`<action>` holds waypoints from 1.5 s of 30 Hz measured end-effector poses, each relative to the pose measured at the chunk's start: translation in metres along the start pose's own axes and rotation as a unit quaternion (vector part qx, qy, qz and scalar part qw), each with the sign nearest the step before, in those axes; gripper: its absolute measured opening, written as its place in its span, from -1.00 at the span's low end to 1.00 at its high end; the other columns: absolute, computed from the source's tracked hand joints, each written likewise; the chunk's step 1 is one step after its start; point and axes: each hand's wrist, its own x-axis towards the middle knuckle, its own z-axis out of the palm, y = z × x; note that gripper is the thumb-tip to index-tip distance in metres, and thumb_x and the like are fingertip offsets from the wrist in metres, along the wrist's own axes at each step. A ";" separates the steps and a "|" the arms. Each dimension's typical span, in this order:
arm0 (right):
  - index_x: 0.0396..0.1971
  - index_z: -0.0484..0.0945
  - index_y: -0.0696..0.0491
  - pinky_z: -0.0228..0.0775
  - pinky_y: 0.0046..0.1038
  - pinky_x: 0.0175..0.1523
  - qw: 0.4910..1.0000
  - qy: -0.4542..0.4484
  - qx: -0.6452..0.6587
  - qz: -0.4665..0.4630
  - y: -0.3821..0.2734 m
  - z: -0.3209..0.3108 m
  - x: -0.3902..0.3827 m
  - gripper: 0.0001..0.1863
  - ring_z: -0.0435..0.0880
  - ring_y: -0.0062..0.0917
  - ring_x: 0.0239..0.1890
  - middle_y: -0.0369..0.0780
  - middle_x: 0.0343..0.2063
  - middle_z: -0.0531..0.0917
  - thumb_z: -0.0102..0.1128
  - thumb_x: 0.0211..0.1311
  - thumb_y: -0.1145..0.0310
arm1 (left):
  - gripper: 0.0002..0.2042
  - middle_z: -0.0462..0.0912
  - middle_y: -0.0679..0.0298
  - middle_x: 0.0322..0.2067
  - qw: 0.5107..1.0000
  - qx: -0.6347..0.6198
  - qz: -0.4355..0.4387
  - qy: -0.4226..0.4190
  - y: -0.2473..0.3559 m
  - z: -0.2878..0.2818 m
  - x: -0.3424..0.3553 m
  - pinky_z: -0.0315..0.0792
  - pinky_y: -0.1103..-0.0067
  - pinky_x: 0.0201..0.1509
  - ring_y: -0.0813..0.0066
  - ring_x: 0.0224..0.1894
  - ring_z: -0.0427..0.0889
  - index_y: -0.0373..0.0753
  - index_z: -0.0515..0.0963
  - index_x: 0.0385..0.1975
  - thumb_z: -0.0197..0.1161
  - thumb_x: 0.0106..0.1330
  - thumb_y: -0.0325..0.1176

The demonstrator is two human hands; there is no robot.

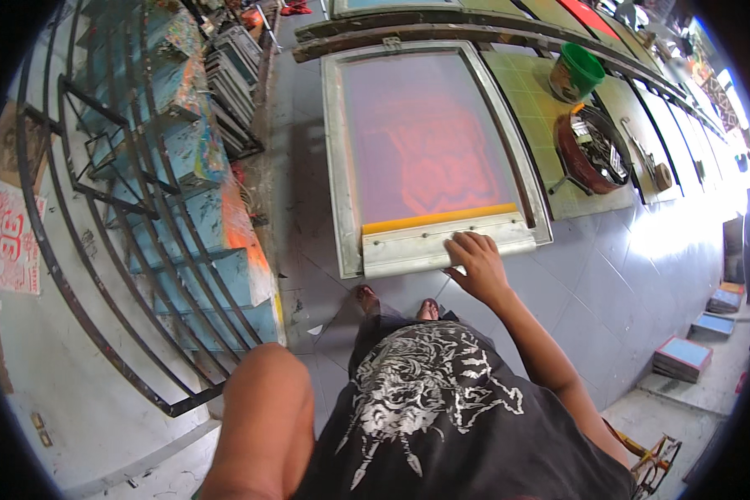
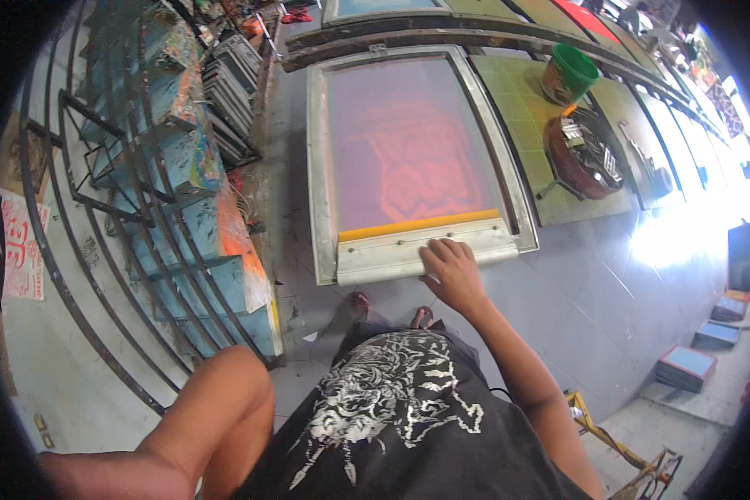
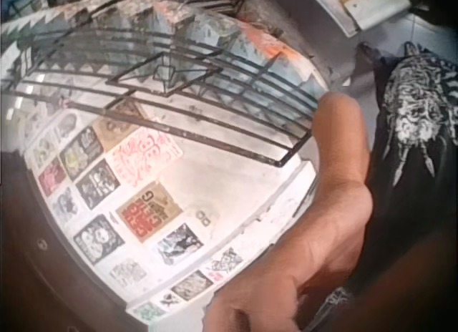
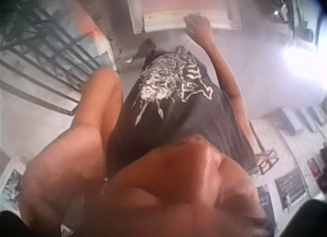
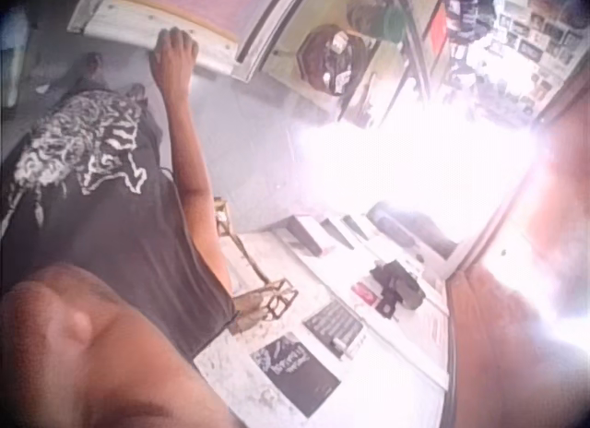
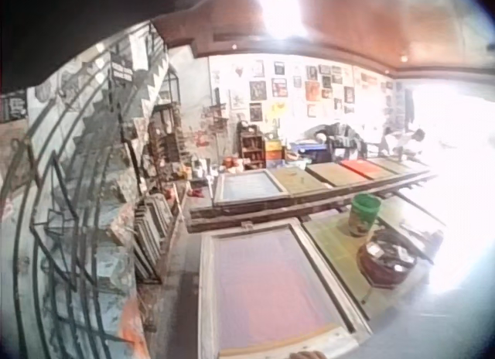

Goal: The person stirs a container of white ink with a tool and then spreads the ink across a screen printing frame using a squeegee.

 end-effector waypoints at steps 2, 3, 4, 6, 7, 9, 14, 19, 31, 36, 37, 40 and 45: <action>0.08 0.54 -0.04 0.21 -0.15 0.32 1.000 0.002 -0.013 0.002 0.008 -0.002 0.004 -0.38 0.41 -0.23 0.25 -0.15 0.14 0.54 0.49 -0.07 0.21 | -0.66 0.58 0.10 -0.13 1.000 0.008 0.009 -0.001 0.006 0.002 0.005 0.39 0.26 0.17 0.15 -0.02 0.56 -0.34 0.49 -0.12 0.22 0.21 -0.24; 0.09 0.53 -0.03 0.21 -0.15 0.32 1.000 0.013 -0.015 -0.007 0.009 -0.006 0.000 -0.38 0.39 -0.23 0.26 -0.14 0.14 0.53 0.49 -0.07 0.22 | -0.66 0.58 0.10 -0.12 1.000 0.011 0.010 0.000 0.013 0.004 0.005 0.39 0.26 0.17 0.15 -0.01 0.56 -0.34 0.49 -0.12 0.22 0.22 -0.24; 0.09 0.52 -0.03 0.20 -0.14 0.33 0.999 0.023 -0.016 -0.016 0.007 -0.008 0.000 -0.38 0.38 -0.22 0.27 -0.12 0.14 0.52 0.48 -0.06 0.23 | -0.66 0.58 0.10 -0.12 1.000 0.018 0.013 0.001 0.016 0.003 0.004 0.39 0.26 0.18 0.15 -0.01 0.55 -0.34 0.49 -0.11 0.21 0.22 -0.24; 0.10 0.52 -0.02 0.20 -0.13 0.33 0.999 0.032 -0.011 -0.023 0.011 -0.014 -0.005 -0.38 0.37 -0.21 0.29 -0.11 0.15 0.52 0.48 -0.05 0.24 | -0.66 0.57 0.10 -0.11 0.999 0.026 0.018 0.006 0.020 0.006 0.004 0.38 0.25 0.18 0.15 0.00 0.55 -0.34 0.48 -0.10 0.21 0.22 -0.24; 0.10 0.51 -0.02 0.20 -0.13 0.34 0.999 0.030 -0.005 -0.021 0.013 -0.015 -0.008 -0.38 0.36 -0.21 0.29 -0.10 0.15 0.51 0.47 -0.05 0.25 | -0.65 0.57 0.09 -0.10 1.000 0.025 0.017 0.008 0.024 0.007 0.004 0.38 0.25 0.18 0.15 0.00 0.55 -0.34 0.48 -0.10 0.21 0.22 -0.24; 0.11 0.51 -0.03 0.20 -0.14 0.34 0.999 0.029 0.002 -0.013 0.017 -0.018 -0.013 -0.38 0.36 -0.20 0.29 -0.10 0.15 0.51 0.47 -0.04 0.25 | -0.65 0.56 0.09 -0.10 0.999 0.027 0.020 0.007 0.027 0.011 0.005 0.38 0.25 0.19 0.15 0.01 0.54 -0.35 0.47 -0.09 0.20 0.23 -0.23; 0.11 0.52 -0.03 0.22 -0.14 0.33 0.999 0.041 0.009 -0.010 0.020 -0.018 -0.019 -0.37 0.38 -0.20 0.29 -0.13 0.16 0.52 0.49 -0.05 0.27 | -0.64 0.55 0.08 -0.07 0.999 0.030 0.023 -0.002 0.029 0.016 0.002 0.37 0.25 0.20 0.15 0.03 0.53 -0.35 0.46 -0.07 0.19 0.24 -0.23; 0.11 0.50 -0.05 0.22 -0.15 0.32 0.999 0.038 0.020 -0.010 0.019 -0.020 -0.022 -0.37 0.39 -0.21 0.27 -0.13 0.12 0.53 0.48 -0.05 0.27 | -0.62 0.54 0.07 -0.05 0.999 0.034 0.024 -0.013 0.033 0.020 0.005 0.36 0.24 0.21 0.15 0.04 0.52 -0.35 0.45 -0.05 0.18 0.25 -0.22; 0.09 0.53 -0.08 0.22 -0.14 0.33 0.999 0.034 0.019 -0.019 0.028 -0.023 -0.021 -0.41 0.37 -0.21 0.28 -0.15 0.14 0.53 0.48 -0.04 0.27 | -0.60 0.51 0.05 0.00 0.998 0.042 0.030 -0.044 0.031 0.022 0.013 0.33 0.24 0.25 0.14 0.09 0.50 -0.36 0.41 0.01 0.16 0.27 -0.21; 0.10 0.52 -0.08 0.21 -0.15 0.33 0.999 0.040 0.020 -0.011 0.034 -0.022 -0.021 -0.39 0.37 -0.20 0.28 -0.14 0.14 0.52 0.48 -0.05 0.27 | -0.58 0.49 0.04 0.02 0.995 0.052 0.034 -0.074 0.032 0.021 0.020 0.32 0.23 0.26 0.14 0.10 0.49 -0.36 0.40 0.03 0.14 0.29 -0.20; 0.10 0.52 -0.08 0.21 -0.14 0.33 0.999 0.039 0.022 -0.010 0.036 -0.022 -0.022 -0.39 0.37 -0.20 0.29 -0.14 0.14 0.52 0.48 -0.05 0.27 | -0.58 0.49 0.04 0.02 0.994 0.056 0.037 -0.084 0.031 0.020 0.021 0.32 0.23 0.26 0.14 0.11 0.49 -0.36 0.40 0.03 0.14 0.29 -0.20; 0.11 0.52 -0.08 0.21 -0.14 0.32 0.999 0.037 0.023 -0.008 0.040 -0.024 -0.025 -0.37 0.36 -0.18 0.29 -0.13 0.14 0.52 0.49 -0.06 0.27 | -0.58 0.48 0.04 0.04 0.993 0.060 0.040 -0.098 0.034 0.018 0.024 0.31 0.23 0.27 0.14 0.12 0.48 -0.36 0.39 0.05 0.14 0.29 -0.20; 0.14 0.52 -0.06 0.17 -0.11 0.37 0.999 0.032 0.013 0.008 0.047 -0.028 -0.029 -0.31 0.33 -0.15 0.32 -0.11 0.17 0.51 0.54 -0.10 0.25 | -0.56 0.47 0.03 0.06 0.987 0.070 0.051 -0.138 0.040 0.017 0.039 0.31 0.23 0.28 0.14 0.13 0.47 -0.36 0.37 0.07 0.12 0.30 -0.19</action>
